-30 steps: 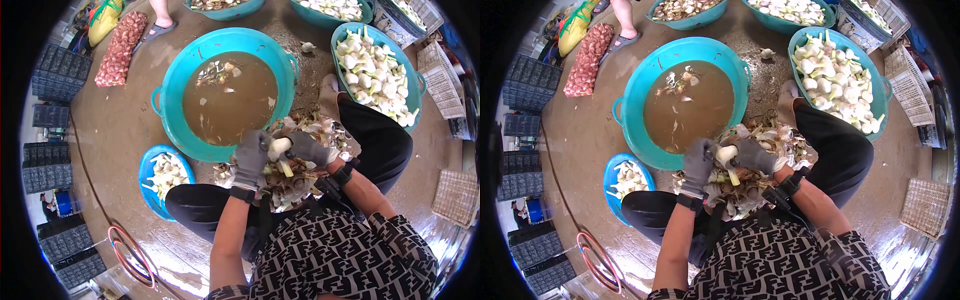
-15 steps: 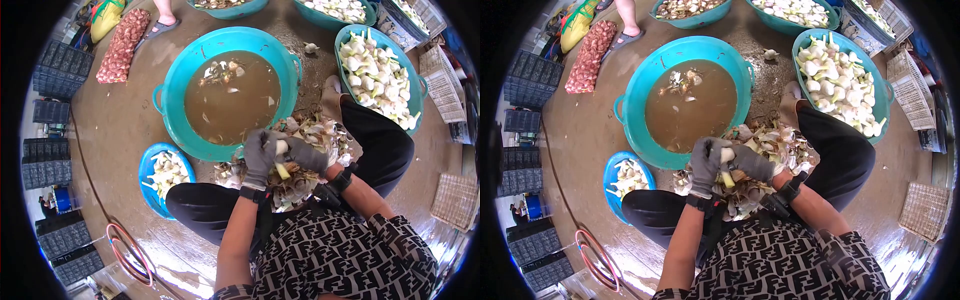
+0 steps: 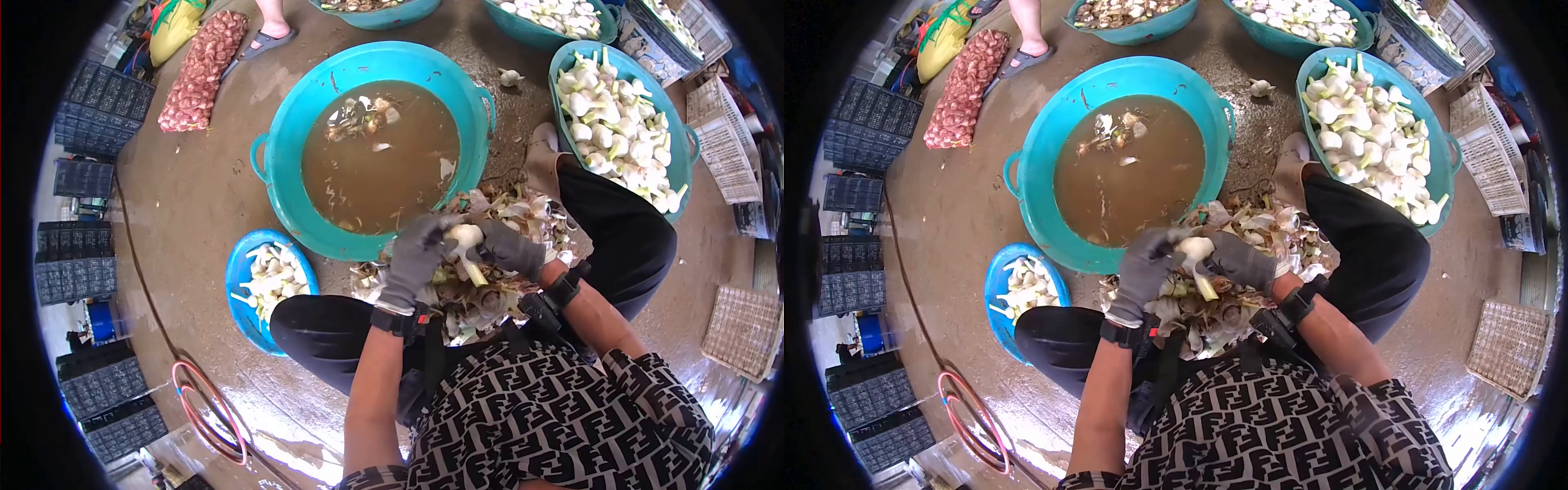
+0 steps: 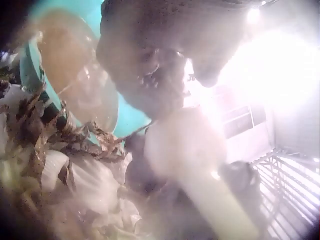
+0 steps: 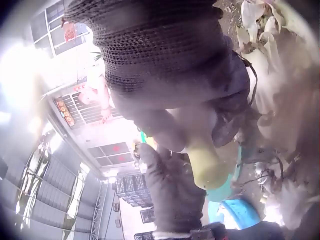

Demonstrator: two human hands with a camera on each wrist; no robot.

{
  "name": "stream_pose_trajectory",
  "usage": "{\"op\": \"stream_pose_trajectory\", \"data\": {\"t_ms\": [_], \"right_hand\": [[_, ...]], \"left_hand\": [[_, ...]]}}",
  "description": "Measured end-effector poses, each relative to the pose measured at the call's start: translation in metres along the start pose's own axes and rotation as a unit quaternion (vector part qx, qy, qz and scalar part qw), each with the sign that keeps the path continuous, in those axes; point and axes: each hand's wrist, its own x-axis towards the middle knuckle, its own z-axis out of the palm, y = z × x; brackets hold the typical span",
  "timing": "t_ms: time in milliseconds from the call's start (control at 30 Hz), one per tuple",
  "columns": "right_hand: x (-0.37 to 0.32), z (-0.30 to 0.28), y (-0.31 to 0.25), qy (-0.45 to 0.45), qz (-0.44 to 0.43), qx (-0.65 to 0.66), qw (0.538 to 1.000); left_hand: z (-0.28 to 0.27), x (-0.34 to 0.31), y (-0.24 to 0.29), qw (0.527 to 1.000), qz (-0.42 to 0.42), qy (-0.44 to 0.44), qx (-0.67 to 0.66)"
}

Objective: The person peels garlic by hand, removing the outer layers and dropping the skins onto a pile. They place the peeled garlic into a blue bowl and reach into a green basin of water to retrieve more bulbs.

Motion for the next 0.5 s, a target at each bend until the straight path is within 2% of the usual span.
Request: {"op": "stream_pose_trajectory", "data": {"t_ms": [67,100,167,200,267,367,400,500], "right_hand": [[0.004,0.003,0.002,0.018,-0.028,-0.027,0.999],[0.004,0.006,0.005,0.038,-0.003,-0.029,0.999],[0.006,0.011,0.016,0.078,0.048,-0.034,0.995],[0.007,0.012,0.022,0.067,0.086,-0.060,0.992],[0.010,0.012,0.034,0.048,0.162,-0.111,0.979],[0.010,0.009,0.017,0.021,0.210,-0.148,0.966],[0.008,0.008,0.011,0.021,0.186,-0.121,0.975],[0.001,0.006,-0.002,0.050,0.076,-0.090,0.992]], "left_hand": [[0.003,-0.001,0.007,0.991,0.031,-0.027,0.125],[0.005,0.000,0.007,0.991,0.016,-0.023,0.132],[0.009,-0.002,0.006,0.980,0.063,0.003,0.189],[0.011,-0.003,0.004,0.972,0.086,0.015,0.218],[0.013,-0.006,-0.001,0.970,0.076,0.027,0.231],[0.017,-0.007,0.007,0.960,0.018,0.031,0.279],[0.018,-0.006,0.010,0.953,-0.008,0.032,0.300],[0.011,-0.004,0.007,0.981,-0.064,0.039,0.178]]}}
